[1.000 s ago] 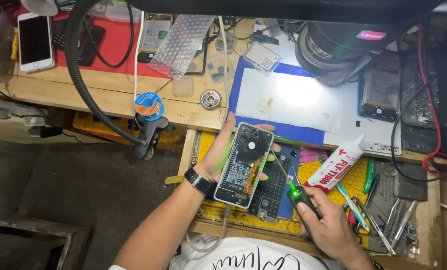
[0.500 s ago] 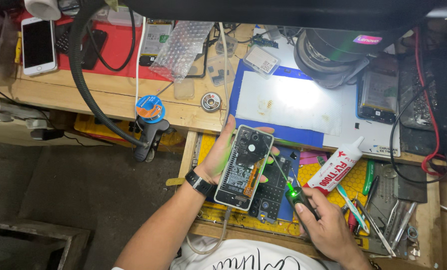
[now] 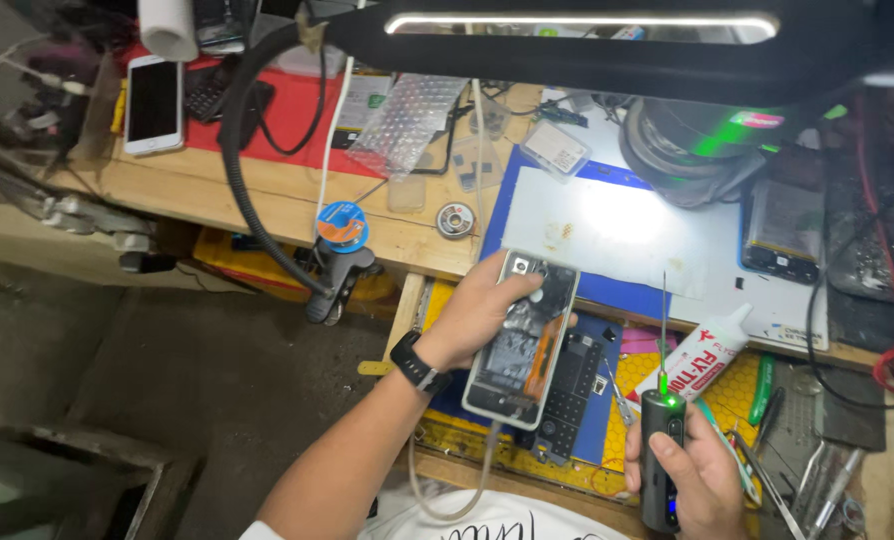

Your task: The person points a light-emitting tool at the internal components of a disassembled mobile phone and a rear casing, then handles the casing with their hand.

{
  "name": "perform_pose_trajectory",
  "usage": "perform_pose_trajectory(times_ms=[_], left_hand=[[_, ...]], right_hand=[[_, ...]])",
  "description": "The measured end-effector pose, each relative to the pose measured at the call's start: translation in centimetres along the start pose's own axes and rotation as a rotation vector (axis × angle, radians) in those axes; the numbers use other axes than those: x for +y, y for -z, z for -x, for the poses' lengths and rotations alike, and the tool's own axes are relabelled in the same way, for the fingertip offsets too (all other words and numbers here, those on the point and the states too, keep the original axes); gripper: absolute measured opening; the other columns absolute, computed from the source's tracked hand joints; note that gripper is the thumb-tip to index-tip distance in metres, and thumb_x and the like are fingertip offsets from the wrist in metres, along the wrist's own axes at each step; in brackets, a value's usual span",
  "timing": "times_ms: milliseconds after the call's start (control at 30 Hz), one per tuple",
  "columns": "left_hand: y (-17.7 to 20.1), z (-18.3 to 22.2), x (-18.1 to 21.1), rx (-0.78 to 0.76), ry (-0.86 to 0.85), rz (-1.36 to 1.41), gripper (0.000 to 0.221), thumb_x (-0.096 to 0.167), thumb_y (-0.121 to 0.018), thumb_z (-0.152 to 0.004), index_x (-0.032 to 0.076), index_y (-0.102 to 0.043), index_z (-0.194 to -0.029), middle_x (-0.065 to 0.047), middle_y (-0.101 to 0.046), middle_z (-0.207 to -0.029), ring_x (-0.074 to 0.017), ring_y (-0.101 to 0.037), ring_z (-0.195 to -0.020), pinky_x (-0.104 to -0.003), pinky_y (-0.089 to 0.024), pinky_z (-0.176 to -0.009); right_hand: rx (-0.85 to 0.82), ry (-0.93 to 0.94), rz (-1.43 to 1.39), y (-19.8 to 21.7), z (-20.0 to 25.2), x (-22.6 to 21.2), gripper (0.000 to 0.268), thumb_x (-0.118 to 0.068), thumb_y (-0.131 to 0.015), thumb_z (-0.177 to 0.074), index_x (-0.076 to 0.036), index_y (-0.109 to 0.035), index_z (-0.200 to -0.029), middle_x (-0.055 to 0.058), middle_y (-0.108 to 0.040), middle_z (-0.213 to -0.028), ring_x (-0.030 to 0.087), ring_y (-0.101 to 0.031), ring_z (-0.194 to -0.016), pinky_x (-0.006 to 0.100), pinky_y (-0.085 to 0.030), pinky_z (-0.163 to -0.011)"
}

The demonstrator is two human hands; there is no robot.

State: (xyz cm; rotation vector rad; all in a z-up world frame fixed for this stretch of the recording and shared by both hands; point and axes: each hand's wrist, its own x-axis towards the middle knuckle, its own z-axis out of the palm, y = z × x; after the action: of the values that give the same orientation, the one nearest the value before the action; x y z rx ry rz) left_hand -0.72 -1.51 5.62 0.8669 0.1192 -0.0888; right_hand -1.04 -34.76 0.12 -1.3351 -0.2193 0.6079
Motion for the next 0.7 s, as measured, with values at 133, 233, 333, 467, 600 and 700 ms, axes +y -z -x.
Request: perform_pose_trajectory(times_ms=[133, 233, 333, 467, 600, 700], left_hand=[[-0.2, -2.0, -0.1, 0.308, -0.399, -0.733, 0.031, 0.018, -0.065, -0.096, -0.002, -0.059, -0.119, -0.017, -0.071, -0.105, -0.0286, -0.071, -0.096, -0.037, -0.057, -0.083], [-0.3, -4.0, -0.1, 0.415, -0.473, -0.938, 0.04, 0.023, -0.067, -0.092, -0.002, -0.058, -0.123, -0.022, -0.071, -0.104, -0.0348, -0.072, -0.096, -0.041, -0.058, -0.084], [-0.4, -5.6, 0.2, 0.466, -0.473, -1.034, 0.049, 0.025, -0.067, -0.091, -0.003, -0.055, -0.13, -0.029, -0.071, -0.105, -0.0434, -0.07, -0.101, -0.047, -0.056, -0.089], [-0.3, -6.9, 0.2, 0.484, -0.406, -1.102, 0.057, 0.025, -0.065, -0.092, -0.005, -0.048, -0.138, -0.031, -0.071, -0.101, -0.0469, -0.069, -0.099, -0.051, -0.055, -0.09], [-0.6, -7.3, 0.0, 0.454, -0.449, -1.115, 0.058, 0.026, -0.065, -0.093, -0.002, -0.046, -0.14, -0.031, -0.071, -0.098, -0.0476, -0.069, -0.096, -0.052, -0.056, -0.088], [0.0, -7.0, 0.0, 0.401, -0.458, -1.075, 0.056, 0.026, -0.066, -0.094, 0.002, -0.047, -0.141, -0.029, -0.071, -0.096, -0.0468, -0.07, -0.094, -0.051, -0.056, -0.083]], right_hand=[[0.046, -0.113, 0.068, 3.4, 0.2, 4.7, 0.052, -0.011, -0.056, -0.091, 0.0, -0.044, -0.14, 0.02, -0.065, -0.085, 0.026, -0.066, -0.059, 0.04, -0.057, -0.054], [0.009, -0.113, 0.081, 8.1, -0.3, 9.9, 0.054, -0.01, -0.059, -0.09, -0.001, -0.044, -0.14, 0.021, -0.066, -0.081, 0.027, -0.068, -0.057, 0.041, -0.058, -0.053], [-0.026, -0.096, 0.148, 11.5, -2.4, 13.2, 0.054, -0.008, -0.062, -0.087, 0.001, -0.047, -0.138, 0.023, -0.067, -0.08, 0.027, -0.068, -0.06, 0.042, -0.059, -0.057], [0.003, -0.103, 0.24, 12.5, -2.5, 14.0, 0.054, -0.008, -0.064, -0.086, 0.003, -0.049, -0.137, 0.025, -0.068, -0.08, 0.028, -0.068, -0.061, 0.043, -0.059, -0.058], [0.019, -0.164, 0.119, 9.9, -0.7, 11.5, 0.052, -0.008, -0.061, -0.086, 0.0, -0.043, -0.135, 0.024, -0.068, -0.081, 0.03, -0.071, -0.058, 0.046, -0.061, -0.052], [-0.005, -0.064, 0.103, 5.1, 0.8, 7.4, 0.049, -0.008, -0.058, -0.091, 0.002, -0.044, -0.136, 0.02, -0.066, -0.088, 0.025, -0.068, -0.061, 0.04, -0.059, -0.057]])
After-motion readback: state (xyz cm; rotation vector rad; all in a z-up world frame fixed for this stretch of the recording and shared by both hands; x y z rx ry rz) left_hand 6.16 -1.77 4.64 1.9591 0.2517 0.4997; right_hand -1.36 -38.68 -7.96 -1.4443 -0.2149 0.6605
